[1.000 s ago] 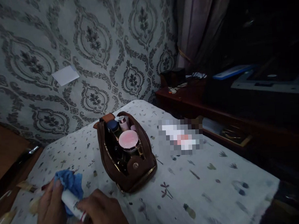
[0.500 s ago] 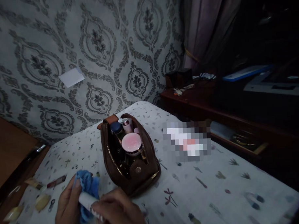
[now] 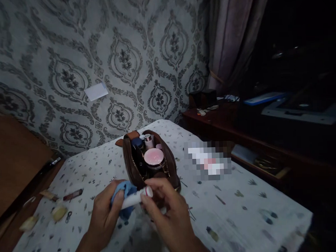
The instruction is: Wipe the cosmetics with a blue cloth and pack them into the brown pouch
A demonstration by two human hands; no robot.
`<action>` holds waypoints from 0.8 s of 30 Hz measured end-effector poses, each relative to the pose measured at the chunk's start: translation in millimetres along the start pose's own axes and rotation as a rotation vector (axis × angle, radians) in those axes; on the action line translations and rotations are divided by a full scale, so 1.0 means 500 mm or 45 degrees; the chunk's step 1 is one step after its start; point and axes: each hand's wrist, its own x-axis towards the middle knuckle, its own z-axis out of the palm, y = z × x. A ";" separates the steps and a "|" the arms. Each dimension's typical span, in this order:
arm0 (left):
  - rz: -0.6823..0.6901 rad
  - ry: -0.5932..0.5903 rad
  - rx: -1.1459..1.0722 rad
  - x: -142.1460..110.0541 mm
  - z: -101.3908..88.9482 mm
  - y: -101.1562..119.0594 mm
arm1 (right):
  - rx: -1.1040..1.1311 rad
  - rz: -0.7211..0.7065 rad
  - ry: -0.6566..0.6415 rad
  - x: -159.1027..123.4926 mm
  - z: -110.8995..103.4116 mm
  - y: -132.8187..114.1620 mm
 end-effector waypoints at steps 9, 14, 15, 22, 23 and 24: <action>0.310 -0.276 0.269 0.087 0.005 0.009 | 0.012 -0.111 -0.071 0.067 -0.040 -0.042; 0.366 -0.156 0.328 0.069 0.008 -0.002 | -0.136 -0.138 -0.127 0.064 -0.038 -0.033; 0.380 -0.133 0.332 0.064 0.009 -0.007 | -0.165 -0.150 -0.134 0.062 -0.037 -0.030; 0.488 -0.001 0.342 0.048 0.022 -0.032 | -0.284 -0.320 -0.090 0.073 -0.055 -0.039; 0.496 0.017 0.334 0.046 0.023 -0.033 | -0.283 -0.342 -0.047 0.081 -0.063 -0.046; 0.503 0.032 0.322 0.044 0.024 -0.035 | -0.275 -0.358 0.006 0.090 -0.070 -0.055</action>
